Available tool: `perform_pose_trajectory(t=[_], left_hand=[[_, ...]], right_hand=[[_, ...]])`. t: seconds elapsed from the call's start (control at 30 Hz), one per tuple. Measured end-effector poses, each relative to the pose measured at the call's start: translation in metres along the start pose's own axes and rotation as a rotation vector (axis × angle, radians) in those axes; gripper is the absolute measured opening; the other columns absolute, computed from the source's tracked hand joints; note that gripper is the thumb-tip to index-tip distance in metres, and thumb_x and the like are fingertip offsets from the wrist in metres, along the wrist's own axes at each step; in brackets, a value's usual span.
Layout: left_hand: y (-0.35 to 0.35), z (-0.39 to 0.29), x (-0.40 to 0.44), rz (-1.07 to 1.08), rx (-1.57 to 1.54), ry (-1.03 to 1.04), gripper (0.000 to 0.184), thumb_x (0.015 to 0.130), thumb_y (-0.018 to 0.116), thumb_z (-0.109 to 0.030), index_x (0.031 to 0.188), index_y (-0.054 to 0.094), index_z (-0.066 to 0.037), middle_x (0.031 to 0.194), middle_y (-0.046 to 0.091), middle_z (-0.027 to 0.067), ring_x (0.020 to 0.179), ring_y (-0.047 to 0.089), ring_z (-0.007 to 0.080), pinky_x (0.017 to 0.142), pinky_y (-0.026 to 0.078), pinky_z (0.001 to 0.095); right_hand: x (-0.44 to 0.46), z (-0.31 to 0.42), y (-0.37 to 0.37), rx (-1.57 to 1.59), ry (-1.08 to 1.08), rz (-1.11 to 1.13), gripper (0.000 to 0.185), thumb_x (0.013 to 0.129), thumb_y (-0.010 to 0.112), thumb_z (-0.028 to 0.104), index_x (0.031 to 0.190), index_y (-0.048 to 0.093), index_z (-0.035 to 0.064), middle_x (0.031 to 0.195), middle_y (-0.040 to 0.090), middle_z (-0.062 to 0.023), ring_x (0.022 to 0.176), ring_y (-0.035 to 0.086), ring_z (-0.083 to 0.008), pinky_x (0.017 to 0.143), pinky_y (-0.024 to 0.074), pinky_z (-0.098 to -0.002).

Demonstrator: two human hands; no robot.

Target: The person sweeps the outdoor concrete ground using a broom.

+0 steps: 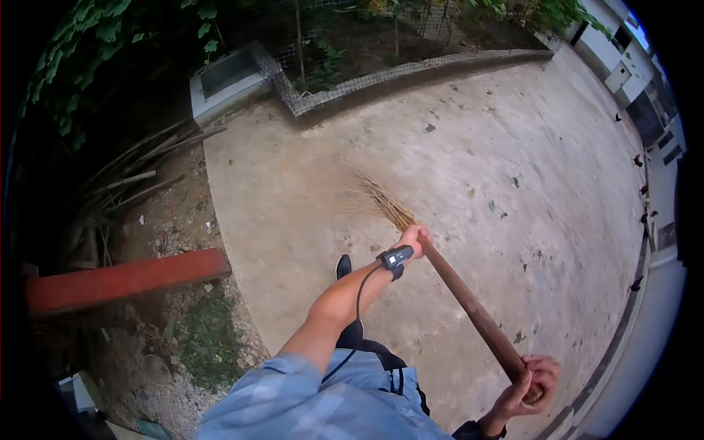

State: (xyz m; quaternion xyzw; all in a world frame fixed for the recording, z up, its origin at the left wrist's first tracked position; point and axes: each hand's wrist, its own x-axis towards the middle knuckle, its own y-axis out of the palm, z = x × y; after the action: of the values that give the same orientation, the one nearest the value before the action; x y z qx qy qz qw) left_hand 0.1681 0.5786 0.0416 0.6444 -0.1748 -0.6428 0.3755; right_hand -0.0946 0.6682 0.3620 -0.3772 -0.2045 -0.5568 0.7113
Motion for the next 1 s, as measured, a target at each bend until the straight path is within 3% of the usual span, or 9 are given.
perform_pose_trajectory(t=[0.27, 0.33, 0.4, 0.47, 0.53, 0.7, 0.8, 0.93, 1.0], left_hand=[[-0.108, -0.141, 0.040, -0.001, -0.141, 0.286, 0.005, 0.059, 0.049, -0.003, 0.056, 0.049, -0.007, 0.055, 0.052, 0.0070, 0.052, 0.050, 0.0193, 0.052, 0.043, 0.0317], [-0.197, -0.172, 0.057, -0.133, 0.779, 1.072, 0.006, 0.060, 0.050, -0.002, 0.058, 0.052, -0.006, 0.057, 0.054, 0.0066, 0.057, 0.052, 0.0167, 0.055, 0.043, 0.0303], [-0.224, -0.228, -0.018, -0.730, 1.468, 0.870, 0.008, 0.065, 0.052, -0.002, 0.059, 0.054, -0.006, 0.058, 0.053, 0.0066, 0.056, 0.051, 0.0146, 0.053, 0.043, 0.0308], [-0.167, -0.263, -0.126, -0.806, 1.078, 0.642, 0.013, 0.068, 0.045, -0.007, 0.056, 0.040, -0.008, 0.055, 0.042, 0.0051, 0.048, 0.042, 0.0188, 0.047, 0.039, 0.0313], [-0.167, -0.290, -0.153, -0.816, -0.501, 0.680, 0.012, 0.071, 0.046, -0.004, 0.060, 0.042, -0.007, 0.049, 0.039, 0.0030, 0.042, 0.040, 0.0157, 0.041, 0.037, 0.0287], [-0.119, -0.269, -0.145, -0.565, -0.453, 0.808, 0.012, 0.067, 0.043, 0.000, 0.059, 0.037, -0.006, 0.048, 0.036, 0.0054, 0.041, 0.038, 0.0192, 0.040, 0.037, 0.0306], [-0.067, -0.211, -0.101, -0.459, -0.376, 0.696, 0.008, 0.059, 0.046, 0.000, 0.058, 0.041, -0.006, 0.049, 0.038, 0.0070, 0.043, 0.042, 0.0219, 0.042, 0.038, 0.0340], [0.008, -0.104, -0.063, -0.369, -0.233, 0.204, 0.009, 0.061, 0.052, -0.004, 0.062, 0.043, -0.006, 0.052, 0.045, 0.0064, 0.046, 0.048, 0.0189, 0.046, 0.043, 0.0312], [0.055, -0.057, -0.078, -0.349, -0.055, -0.017, 0.013, 0.067, 0.054, -0.005, 0.059, 0.044, -0.008, 0.050, 0.041, 0.0040, 0.046, 0.043, 0.0173, 0.048, 0.041, 0.0297]], right_hand=[[0.086, -0.081, 0.159, 0.210, 0.297, 0.135, 0.013, 0.074, 0.052, 0.003, 0.066, 0.042, 0.0001, 0.064, 0.049, -0.0096, 0.059, 0.049, -0.0168, 0.057, 0.0413, -0.0276], [0.091, -0.117, 0.197, 0.252, 0.405, 0.271, 0.006, 0.073, 0.052, 0.004, 0.071, 0.051, -0.0011, 0.066, 0.053, -0.0081, 0.059, 0.050, -0.0152, 0.056, 0.0415, -0.0268], [0.073, -0.146, 0.246, 0.186, 0.504, 0.430, 0.013, 0.078, 0.050, 0.006, 0.066, 0.045, 0.0045, 0.065, 0.051, -0.0062, 0.062, 0.050, -0.0134, 0.062, 0.0398, -0.0242], [0.042, -0.175, 0.282, 0.237, 0.536, 0.466, 0.013, 0.077, 0.054, 0.007, 0.067, 0.046, 0.0058, 0.067, 0.054, -0.0062, 0.064, 0.053, -0.0140, 0.061, 0.0411, -0.0251], [0.021, -0.173, 0.309, 0.453, 0.840, 0.431, 0.014, 0.078, 0.054, 0.009, 0.067, 0.046, 0.0061, 0.064, 0.053, -0.0070, 0.060, 0.054, -0.0163, 0.058, 0.0435, -0.0272], [0.019, -0.203, 0.273, 0.449, 0.905, 0.217, 0.012, 0.078, 0.052, 0.010, 0.069, 0.047, 0.0026, 0.063, 0.054, -0.0093, 0.060, 0.055, -0.0180, 0.062, 0.0448, -0.0302], [0.043, -0.213, 0.179, -0.011, 0.442, 0.194, 0.009, 0.079, 0.048, 0.012, 0.077, 0.050, 0.0033, 0.066, 0.051, -0.0065, 0.063, 0.052, -0.0165, 0.061, 0.0440, -0.0281], [0.112, -0.080, 0.098, -0.178, 0.510, -0.396, 0.018, 0.080, 0.045, 0.017, 0.072, 0.047, 0.0010, 0.062, 0.047, -0.0082, 0.059, 0.048, -0.0196, 0.058, 0.0408, -0.0292], [0.128, -0.042, 0.053, 0.372, 0.159, -0.360, 0.024, 0.073, 0.052, 0.011, 0.052, 0.044, 0.0048, 0.050, 0.042, -0.0066, 0.043, 0.040, -0.0188, 0.041, 0.0350, -0.0329]])
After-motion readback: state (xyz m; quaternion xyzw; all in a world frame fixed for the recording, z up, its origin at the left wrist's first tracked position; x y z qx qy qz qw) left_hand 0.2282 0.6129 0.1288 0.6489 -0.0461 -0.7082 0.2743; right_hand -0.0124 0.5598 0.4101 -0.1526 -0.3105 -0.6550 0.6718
